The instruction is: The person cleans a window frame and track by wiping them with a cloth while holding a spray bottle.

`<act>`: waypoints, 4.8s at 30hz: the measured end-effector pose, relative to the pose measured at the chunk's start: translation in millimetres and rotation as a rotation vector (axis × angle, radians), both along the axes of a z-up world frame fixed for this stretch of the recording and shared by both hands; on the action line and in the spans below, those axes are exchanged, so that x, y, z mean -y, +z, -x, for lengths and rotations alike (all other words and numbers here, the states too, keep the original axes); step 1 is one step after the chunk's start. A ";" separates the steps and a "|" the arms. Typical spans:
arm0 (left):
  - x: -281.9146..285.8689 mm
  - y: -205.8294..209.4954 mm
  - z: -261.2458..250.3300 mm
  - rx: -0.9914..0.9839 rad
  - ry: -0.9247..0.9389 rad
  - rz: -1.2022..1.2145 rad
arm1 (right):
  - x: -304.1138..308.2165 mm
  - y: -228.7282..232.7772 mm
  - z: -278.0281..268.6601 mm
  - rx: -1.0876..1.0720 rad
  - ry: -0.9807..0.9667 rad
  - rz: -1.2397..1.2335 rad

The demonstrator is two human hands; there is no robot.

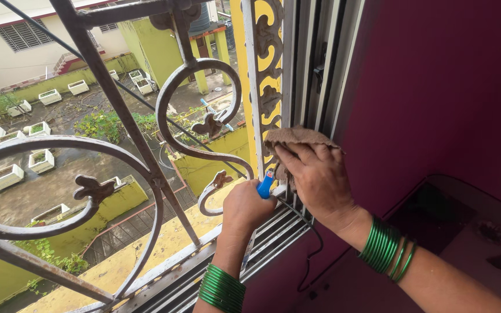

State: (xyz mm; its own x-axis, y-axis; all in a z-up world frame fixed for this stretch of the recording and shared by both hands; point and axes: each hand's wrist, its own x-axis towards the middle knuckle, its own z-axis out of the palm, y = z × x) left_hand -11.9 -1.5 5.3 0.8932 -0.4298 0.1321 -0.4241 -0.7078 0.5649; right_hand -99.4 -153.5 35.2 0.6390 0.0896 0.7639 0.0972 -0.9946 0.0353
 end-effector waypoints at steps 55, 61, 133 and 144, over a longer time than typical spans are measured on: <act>44.3 2.1 -4.1 0.050 -0.068 -0.170 | 7.2 -127.6 17.2 -0.492 0.168 0.147; 35.3 11.3 -0.1 0.050 -0.034 -0.170 | 8.4 -124.6 12.4 -0.492 0.196 0.155; -21.6 -44.7 -6.2 -0.092 0.048 -0.243 | -37.9 -183.8 -24.2 -0.437 0.078 -0.303; -23.9 -38.6 -9.3 -0.148 0.053 -0.277 | -74.8 -165.4 -24.8 -0.666 0.240 -0.601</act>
State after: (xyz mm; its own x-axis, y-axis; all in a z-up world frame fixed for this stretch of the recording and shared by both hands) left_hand -2.5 22.4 -33.3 0.9160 -0.3839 -0.1168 -0.3102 -0.8621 0.4008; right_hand -74.6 -78.7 -130.2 0.9782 -0.0155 0.2069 0.1181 -0.7783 -0.6167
